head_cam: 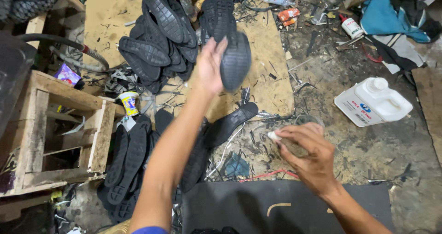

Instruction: The person wipes the textured underside of black shoe soles using a white cloth dipped in a small container of liquid. They handle the soles one at a time, turning them over to clean different areas, then place them back on the pile.

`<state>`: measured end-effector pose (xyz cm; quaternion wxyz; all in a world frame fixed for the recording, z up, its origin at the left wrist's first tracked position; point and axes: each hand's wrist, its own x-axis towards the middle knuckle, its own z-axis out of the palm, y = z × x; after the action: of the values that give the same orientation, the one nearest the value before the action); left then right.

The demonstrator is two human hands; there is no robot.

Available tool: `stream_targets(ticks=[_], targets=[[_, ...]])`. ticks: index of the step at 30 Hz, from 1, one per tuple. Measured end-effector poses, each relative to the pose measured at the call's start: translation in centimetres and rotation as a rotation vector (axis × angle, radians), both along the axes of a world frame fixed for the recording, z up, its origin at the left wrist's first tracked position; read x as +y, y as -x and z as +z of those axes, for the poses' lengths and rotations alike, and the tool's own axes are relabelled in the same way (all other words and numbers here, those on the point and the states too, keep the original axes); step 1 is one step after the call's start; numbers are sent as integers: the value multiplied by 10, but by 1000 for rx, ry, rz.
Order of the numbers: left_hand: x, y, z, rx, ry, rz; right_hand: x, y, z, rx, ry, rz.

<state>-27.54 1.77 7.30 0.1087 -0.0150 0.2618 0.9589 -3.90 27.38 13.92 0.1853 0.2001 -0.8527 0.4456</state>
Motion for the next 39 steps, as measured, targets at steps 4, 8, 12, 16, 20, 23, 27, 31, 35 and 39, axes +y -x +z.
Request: stream_targets(ticks=[4, 8, 12, 16, 20, 23, 27, 31, 35, 39], targets=[[-37, 59, -1, 135, 291, 355, 7, 5, 2, 1, -26, -91], [-29, -13, -61, 216, 1412, 263, 23, 21, -14, -174, 176, -186], [-4, -128, -111, 398, 1961, 12, 47, 44, -50, -270, 301, -263], [-1, -157, -130, 469, 2077, 28, 74, 60, -96, -448, 583, -249], [2, -155, -143, 381, 1975, -42, 101, 65, -140, -505, 615, -241], [12, -159, -151, 242, 1948, -80, 115, 66, -166, -529, 533, -283], [23, -163, -153, 61, 2039, -146, 126, 65, -184, -564, 507, -307], [26, -164, -153, 88, 2169, 25, 130, 65, -185, -578, 464, -329], [22, -162, -148, 94, 2151, -13, 128, 68, -183, -588, 465, -347], [20, -163, -133, -8, 1917, -77, 125, 70, -186, -541, 433, -312]])
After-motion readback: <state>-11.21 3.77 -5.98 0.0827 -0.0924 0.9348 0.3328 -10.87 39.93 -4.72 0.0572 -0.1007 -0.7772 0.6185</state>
